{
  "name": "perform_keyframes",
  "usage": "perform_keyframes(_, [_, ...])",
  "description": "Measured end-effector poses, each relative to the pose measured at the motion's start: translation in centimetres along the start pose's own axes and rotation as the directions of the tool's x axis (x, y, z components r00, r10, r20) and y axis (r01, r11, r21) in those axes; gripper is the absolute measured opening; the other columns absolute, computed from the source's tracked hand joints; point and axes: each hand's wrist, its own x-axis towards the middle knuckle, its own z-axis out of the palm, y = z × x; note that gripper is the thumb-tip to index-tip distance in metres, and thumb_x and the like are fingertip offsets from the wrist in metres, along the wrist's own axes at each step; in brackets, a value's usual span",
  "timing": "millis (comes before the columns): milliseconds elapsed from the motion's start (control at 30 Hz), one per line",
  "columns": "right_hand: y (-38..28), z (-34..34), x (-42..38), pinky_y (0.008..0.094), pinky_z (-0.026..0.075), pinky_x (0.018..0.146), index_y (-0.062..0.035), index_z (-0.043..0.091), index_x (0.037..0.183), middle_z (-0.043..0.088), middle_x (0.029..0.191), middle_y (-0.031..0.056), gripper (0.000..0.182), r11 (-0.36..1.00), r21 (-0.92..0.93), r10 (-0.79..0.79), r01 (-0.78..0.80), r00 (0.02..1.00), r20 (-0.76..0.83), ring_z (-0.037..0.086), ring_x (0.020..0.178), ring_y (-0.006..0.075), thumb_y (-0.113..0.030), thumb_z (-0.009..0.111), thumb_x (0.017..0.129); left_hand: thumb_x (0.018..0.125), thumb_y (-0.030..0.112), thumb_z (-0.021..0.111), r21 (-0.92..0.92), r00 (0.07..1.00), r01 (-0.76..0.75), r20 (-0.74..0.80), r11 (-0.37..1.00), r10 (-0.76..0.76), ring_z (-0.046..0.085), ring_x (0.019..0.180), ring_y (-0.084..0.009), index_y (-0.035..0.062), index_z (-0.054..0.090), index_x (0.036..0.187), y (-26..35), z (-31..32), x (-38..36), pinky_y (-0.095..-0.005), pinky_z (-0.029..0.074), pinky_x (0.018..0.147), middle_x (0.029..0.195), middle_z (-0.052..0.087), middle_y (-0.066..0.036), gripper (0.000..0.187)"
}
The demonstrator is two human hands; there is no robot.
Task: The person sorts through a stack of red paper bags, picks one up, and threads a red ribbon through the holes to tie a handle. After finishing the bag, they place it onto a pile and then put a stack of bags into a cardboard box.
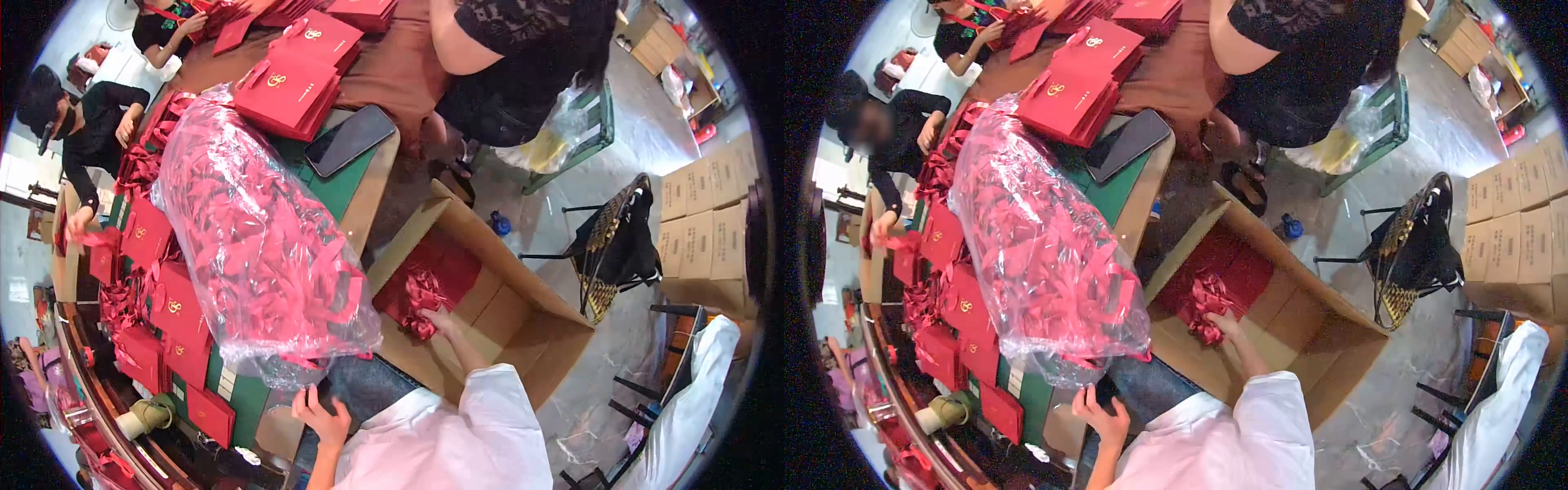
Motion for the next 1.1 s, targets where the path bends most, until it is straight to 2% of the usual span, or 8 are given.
perform_keyframes(67, [1.7, -2.3, 0.6, 0.0382, 0.058, 0.084, -0.0078, 0.055, 0.128, 0.067, 0.113, 0.0058, 0.051, 0.984, -0.155, -0.098, 0.087, 0.993, -0.064, 0.067, 0.097, 0.0209, -0.003, 0.073, 0.081, 0.077, 0.012, 0.066, -0.011, 1.000, -0.007, -0.011, 1.000, 0.007, 0.037, 0.123, -0.0429, -0.0034, 0.045, 0.135, 0.1, -0.1, 0.0, -0.0550, 0.029, 0.105, 0.132, 0.041, -0.026, 0.064])
perform_keyframes(100, [-1.5, -1.0, -2.3, 0.0404, 0.059, 0.083, -0.0080, 0.055, 0.128, 0.067, 0.111, 0.0060, 0.050, 0.988, 0.155, 0.022, -0.025, 1.000, 0.020, 0.066, 0.098, 0.0220, -0.003, 0.072, 0.081, 0.076, 0.012, 0.066, -0.023, 1.000, 0.009, -0.022, 1.000, -0.009, 0.037, 0.123, -0.0427, -0.0023, 0.046, 0.135, 0.0, 0.1, -0.1, -0.0542, 0.030, 0.105, 0.132, 0.041, -0.026, 0.064])
perform_keyframes(400, [-11.6, 0.8, -13.7, 0.0364, 0.057, 0.083, -0.0042, 0.056, 0.127, 0.065, 0.113, 0.0072, 0.048, 0.993, 0.101, -0.066, 0.057, 0.994, 0.084, 0.065, 0.097, 0.0199, -0.002, 0.071, 0.081, 0.074, 0.009, 0.065, -0.142, 0.995, 0.008, -0.096, 0.990, -0.021, 0.037, 0.122, -0.0409, 0.0008, 0.047, 0.135, 0.1, -0.4, 0.3, -0.0527, 0.029, 0.107, 0.130, 0.042, -0.022, 0.064])
perform_keyframes(600, [-17.5, 2.5, -20.5, 0.0369, 0.053, 0.092, -0.0031, 0.052, 0.133, 0.061, 0.124, 0.0079, 0.054, 0.984, 0.009, -0.175, 0.179, 0.947, 0.270, 0.061, 0.108, 0.0211, 0.002, 0.065, 0.081, 0.074, 0.008, 0.067, -0.332, 0.996, 0.018, -0.081, 0.943, -0.047, 0.037, 0.122, -0.0408, 0.0049, 0.049, 0.133, 0.0, -1.2, 0.3, -0.0517, 0.030, 0.106, 0.130, 0.042, -0.021, 0.062])
perform_keyframes(800, [-25.3, 10.7, -30.2, 0.0383, 0.050, 0.097, -0.0034, 0.054, 0.131, 0.064, 0.120, 0.0072, 0.057, 0.929, -0.294, -0.066, 0.222, 0.886, 0.460, 0.062, 0.109, 0.0205, 0.007, 0.067, 0.076, 0.076, 0.010, 0.071, -0.542, 0.950, 0.080, -0.213, 0.837, -0.229, 0.045, 0.117, -0.0370, 0.0061, 0.055, 0.126, -0.6, -1.7, 1.5, -0.0476, 0.036, 0.102, 0.123, 0.049, -0.017, 0.053])
perform_keyframes(933, [-28.9, 17.5, -32.0, 0.0351, 0.050, 0.094, -0.0024, 0.055, 0.128, 0.065, 0.118, 0.0052, 0.055, 0.852, -0.359, -0.025, 0.380, 0.716, 0.698, 0.062, 0.106, 0.0175, 0.007, 0.069, 0.076, 0.083, 0.007, 0.070, -0.756, 0.900, 0.220, -0.088, 0.617, -0.428, 0.054, 0.104, -0.0262, 0.0033, 0.060, 0.118, -1.8, -1.8, 2.3, -0.0350, 0.046, 0.092, 0.113, 0.055, -0.012, 0.036])
perform_keyframes(967, [-29.9, 19.5, -32.2, 0.0327, 0.049, 0.094, -0.0023, 0.055, 0.128, 0.065, 0.116, 0.0046, 0.055, 0.784, -0.328, -0.058, 0.527, 0.589, 0.806, 0.061, 0.105, 0.0153, 0.005, 0.071, 0.075, 0.086, 0.007, 0.069, -0.844, 0.874, 0.246, -0.019, 0.476, -0.485, 0.055, 0.100, -0.0217, 0.0030, 0.060, 0.119, -2.1, -1.9, 2.5, -0.0319, 0.047, 0.088, 0.111, 0.056, -0.009, 0.034])
perform_keyframes(1100, [-30.8, 28.6, -33.4, 0.0323, 0.047, 0.096, -0.0024, 0.055, 0.128, 0.064, 0.116, 0.0039, 0.057, 0.789, -0.322, 0.016, 0.523, 0.506, 0.862, 0.059, 0.107, 0.0133, 0.002, 0.073, 0.074, 0.095, 0.011, 0.062, -0.975, 0.782, 0.208, 0.114, 0.084, -0.613, 0.054, 0.089, -0.0086, 0.0057, 0.061, 0.119, -4.2, -2.6, 2.4, -0.0235, 0.047, 0.081, 0.105, 0.059, 0.000, 0.024])
